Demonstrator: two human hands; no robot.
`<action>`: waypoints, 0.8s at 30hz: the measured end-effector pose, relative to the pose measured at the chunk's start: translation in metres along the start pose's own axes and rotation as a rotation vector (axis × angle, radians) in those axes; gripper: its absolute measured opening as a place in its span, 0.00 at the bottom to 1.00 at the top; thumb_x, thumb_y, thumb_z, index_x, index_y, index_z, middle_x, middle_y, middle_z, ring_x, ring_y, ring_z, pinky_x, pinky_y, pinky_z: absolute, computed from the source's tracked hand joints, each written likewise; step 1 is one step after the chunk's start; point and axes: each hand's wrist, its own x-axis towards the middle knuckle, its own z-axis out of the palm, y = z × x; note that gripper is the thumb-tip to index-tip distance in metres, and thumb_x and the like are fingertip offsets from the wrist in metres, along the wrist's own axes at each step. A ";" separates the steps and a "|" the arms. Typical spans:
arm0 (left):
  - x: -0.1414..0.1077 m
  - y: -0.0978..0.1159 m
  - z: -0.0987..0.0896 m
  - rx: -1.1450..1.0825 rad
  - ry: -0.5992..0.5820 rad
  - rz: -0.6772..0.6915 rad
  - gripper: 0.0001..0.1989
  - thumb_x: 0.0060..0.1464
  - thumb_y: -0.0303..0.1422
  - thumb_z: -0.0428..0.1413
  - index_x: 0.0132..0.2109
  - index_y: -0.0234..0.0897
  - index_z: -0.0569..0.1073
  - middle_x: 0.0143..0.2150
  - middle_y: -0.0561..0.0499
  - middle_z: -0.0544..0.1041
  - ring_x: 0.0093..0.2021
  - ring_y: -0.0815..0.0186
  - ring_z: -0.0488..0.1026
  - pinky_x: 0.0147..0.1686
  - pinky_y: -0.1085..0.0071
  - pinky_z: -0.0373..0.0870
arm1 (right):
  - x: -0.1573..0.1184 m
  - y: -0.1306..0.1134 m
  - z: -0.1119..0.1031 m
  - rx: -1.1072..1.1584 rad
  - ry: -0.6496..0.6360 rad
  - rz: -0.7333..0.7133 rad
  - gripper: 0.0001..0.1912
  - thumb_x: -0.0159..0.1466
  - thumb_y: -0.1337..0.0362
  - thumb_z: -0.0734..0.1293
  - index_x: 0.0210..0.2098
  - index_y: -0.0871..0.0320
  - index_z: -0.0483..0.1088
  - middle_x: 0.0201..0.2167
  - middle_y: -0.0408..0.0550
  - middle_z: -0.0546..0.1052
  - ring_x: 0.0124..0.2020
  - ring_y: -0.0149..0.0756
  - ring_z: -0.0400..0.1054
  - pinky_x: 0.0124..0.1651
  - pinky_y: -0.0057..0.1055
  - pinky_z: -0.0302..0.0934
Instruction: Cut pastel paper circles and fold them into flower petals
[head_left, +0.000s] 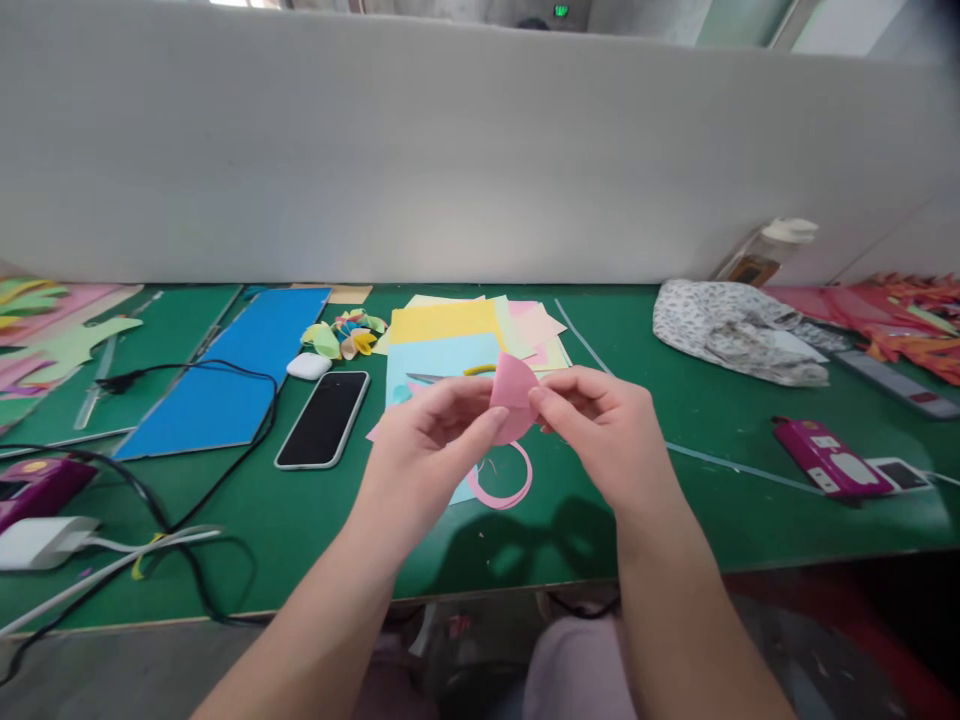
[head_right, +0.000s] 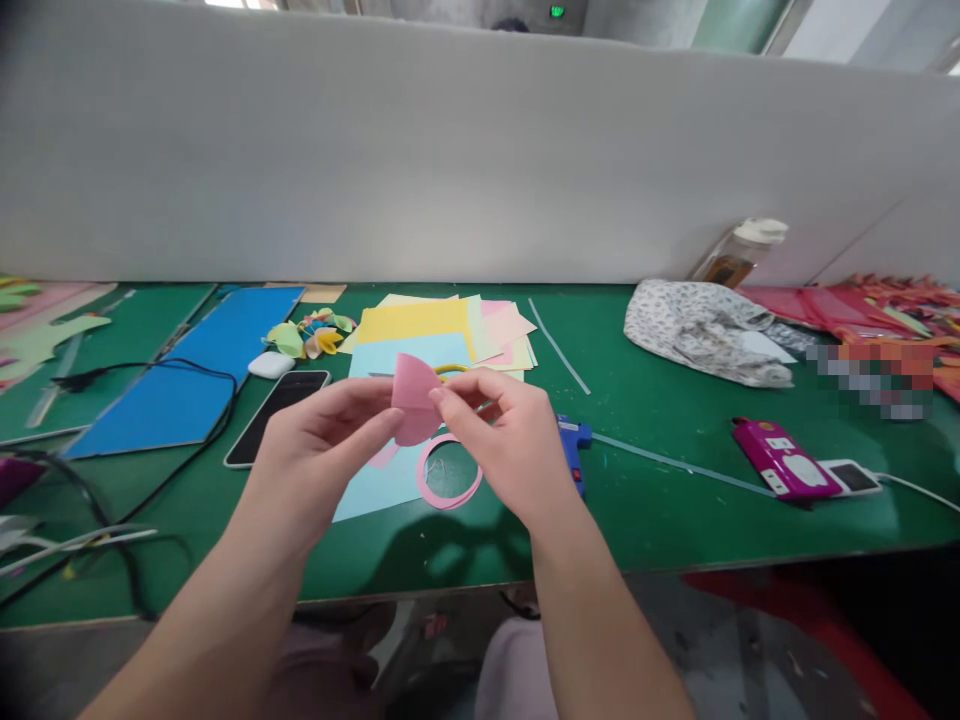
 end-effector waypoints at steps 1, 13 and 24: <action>0.000 0.001 0.001 0.007 0.010 -0.024 0.05 0.51 0.33 0.62 0.37 0.40 0.79 0.32 0.53 0.82 0.31 0.68 0.78 0.27 0.78 0.74 | 0.000 0.000 0.001 -0.010 -0.003 -0.016 0.05 0.60 0.63 0.70 0.28 0.55 0.75 0.25 0.39 0.77 0.24 0.24 0.68 0.26 0.20 0.64; 0.000 -0.002 0.006 0.284 0.145 0.086 0.01 0.52 0.31 0.61 0.34 0.42 0.78 0.30 0.59 0.80 0.30 0.75 0.76 0.33 0.82 0.71 | -0.001 0.007 0.016 0.003 -0.031 -0.045 0.03 0.59 0.69 0.68 0.32 0.55 0.73 0.30 0.41 0.77 0.31 0.30 0.71 0.34 0.28 0.67; -0.001 -0.007 0.006 0.170 0.166 -0.004 0.04 0.51 0.32 0.61 0.36 0.41 0.79 0.30 0.57 0.79 0.30 0.72 0.75 0.32 0.78 0.71 | 0.000 0.015 0.026 0.219 -0.066 0.014 0.02 0.59 0.68 0.67 0.32 0.56 0.71 0.28 0.39 0.74 0.29 0.29 0.70 0.34 0.29 0.67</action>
